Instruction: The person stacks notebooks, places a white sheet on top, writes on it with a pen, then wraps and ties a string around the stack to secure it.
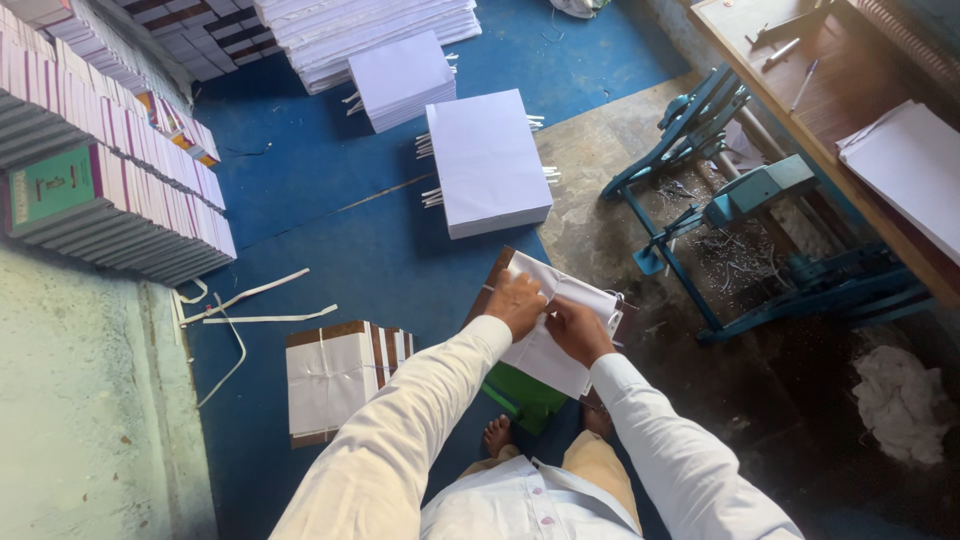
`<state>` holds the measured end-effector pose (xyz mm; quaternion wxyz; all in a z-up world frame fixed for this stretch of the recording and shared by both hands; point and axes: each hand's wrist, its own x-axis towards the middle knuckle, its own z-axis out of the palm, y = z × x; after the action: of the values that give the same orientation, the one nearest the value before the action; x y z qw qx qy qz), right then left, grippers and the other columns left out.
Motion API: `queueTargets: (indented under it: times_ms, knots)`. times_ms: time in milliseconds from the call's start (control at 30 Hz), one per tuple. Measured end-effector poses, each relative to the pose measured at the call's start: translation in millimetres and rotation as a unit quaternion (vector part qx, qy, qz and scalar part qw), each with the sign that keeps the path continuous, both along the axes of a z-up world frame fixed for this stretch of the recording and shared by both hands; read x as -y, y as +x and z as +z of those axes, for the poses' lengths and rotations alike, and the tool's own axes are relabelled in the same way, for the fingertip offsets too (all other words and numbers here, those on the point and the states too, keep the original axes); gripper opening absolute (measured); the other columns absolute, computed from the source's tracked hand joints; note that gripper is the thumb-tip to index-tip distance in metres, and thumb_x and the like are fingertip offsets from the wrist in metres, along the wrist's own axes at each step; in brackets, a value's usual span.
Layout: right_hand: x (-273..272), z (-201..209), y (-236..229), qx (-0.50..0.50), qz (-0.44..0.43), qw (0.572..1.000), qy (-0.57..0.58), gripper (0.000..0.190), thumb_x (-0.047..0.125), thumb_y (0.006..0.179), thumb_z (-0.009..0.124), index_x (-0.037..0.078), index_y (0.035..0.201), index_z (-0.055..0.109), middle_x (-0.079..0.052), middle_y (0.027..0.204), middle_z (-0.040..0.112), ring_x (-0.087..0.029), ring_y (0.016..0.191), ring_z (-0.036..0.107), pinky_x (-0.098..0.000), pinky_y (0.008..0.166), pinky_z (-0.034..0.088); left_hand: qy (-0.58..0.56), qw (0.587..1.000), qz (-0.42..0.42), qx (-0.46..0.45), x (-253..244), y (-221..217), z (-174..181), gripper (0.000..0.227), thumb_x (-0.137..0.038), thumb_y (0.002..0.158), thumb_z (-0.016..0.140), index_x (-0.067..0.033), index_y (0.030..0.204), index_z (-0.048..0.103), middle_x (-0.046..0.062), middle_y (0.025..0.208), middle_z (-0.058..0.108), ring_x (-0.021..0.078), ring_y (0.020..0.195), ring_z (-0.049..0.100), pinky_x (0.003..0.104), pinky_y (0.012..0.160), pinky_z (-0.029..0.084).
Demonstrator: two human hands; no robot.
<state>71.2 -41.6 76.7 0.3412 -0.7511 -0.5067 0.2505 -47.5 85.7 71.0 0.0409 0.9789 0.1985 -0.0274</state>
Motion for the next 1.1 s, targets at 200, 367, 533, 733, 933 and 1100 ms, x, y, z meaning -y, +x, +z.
queueTargets:
  times_ms: [200, 367, 533, 733, 933, 1100]
  knots:
    - [-1.0, 2.0, -9.2, 0.010, -0.034, 0.999, -0.009, 0.021, 0.018, 0.086, 0.074, 0.012, 0.106, 0.073, -0.015, 0.082, 0.073, -0.030, 0.077, 0.073, -0.0408, 0.071, 0.055, -0.081, 0.987, 0.106, -0.087, -9.7, 14.7, 22.6, 0.030, -0.037, 0.091, 0.069, -0.0179, 0.112, 0.078, 0.008, 0.133, 0.058, 0.0301, 0.133, 0.044, 0.054, 0.105, 0.032]
    - [-4.5, -5.8, -15.4, 0.101, -0.051, 0.993, -0.030, 0.019, 0.025, 0.090, 0.073, 0.013, 0.105, 0.071, -0.014, 0.080, 0.074, -0.034, 0.078, 0.072, -0.0460, 0.073, 0.054, -0.130, 0.970, 0.134, -0.158, -18.5, 25.9, 19.8, 0.040, -0.044, 0.094, 0.065, -0.0174, 0.123, 0.074, 0.008, 0.139, 0.057, 0.0314, 0.138, 0.042, 0.056, 0.110, 0.029]
    - [-5.4, -10.3, -19.8, 0.161, -0.032, 0.986, 0.033, 0.024, 0.027, 0.090, 0.069, 0.014, 0.111, 0.070, -0.014, 0.083, 0.073, -0.038, 0.074, 0.070, -0.0489, 0.068, 0.054, -0.150, 0.962, 0.155, -0.168, -24.2, 34.4, 14.3, 0.039, -0.037, 0.094, 0.061, -0.0172, 0.126, 0.073, 0.007, 0.141, 0.060, 0.0313, 0.142, 0.040, 0.053, 0.111, 0.029]
    - [-6.0, -13.1, -15.9, 0.196, -0.012, 0.980, 0.031, 0.017, 0.027, 0.093, 0.068, 0.012, 0.098, 0.072, -0.012, 0.086, 0.074, -0.037, 0.077, 0.070, -0.0474, 0.071, 0.055, -0.175, 0.956, 0.167, -0.168, -25.8, 36.5, 11.3, 0.042, -0.041, 0.095, 0.059, -0.0154, 0.126, 0.073, 0.009, 0.141, 0.061, 0.0313, 0.142, 0.041, 0.053, 0.114, 0.027]
    - [-11.2, -20.3, 0.0, 0.083, 0.018, 0.996, -0.010, 0.017, 0.017, 0.089, 0.067, 0.012, 0.101, 0.078, -0.015, 0.084, 0.075, -0.034, 0.076, 0.071, -0.0436, 0.071, 0.055, -0.167, 0.971, 0.160, -0.051, -28.4, 19.4, 7.9, 0.035, -0.032, 0.089, 0.067, -0.0116, 0.117, 0.073, 0.014, 0.130, 0.057, 0.0337, 0.129, 0.048, 0.055, 0.105, 0.037]
    - [-20.9, -40.5, 20.6, -0.063, 0.048, 0.997, -0.025, 0.021, 0.018, 0.090, 0.070, 0.005, 0.104, 0.078, -0.014, 0.089, 0.077, -0.024, 0.078, 0.071, -0.0354, 0.076, 0.055, -0.158, 0.961, 0.166, 0.154, -35.6, -18.2, 7.1, 0.019, -0.018, 0.091, 0.064, -0.0139, 0.107, 0.073, 0.012, 0.117, 0.062, 0.0306, 0.116, 0.060, 0.047, 0.098, 0.047]
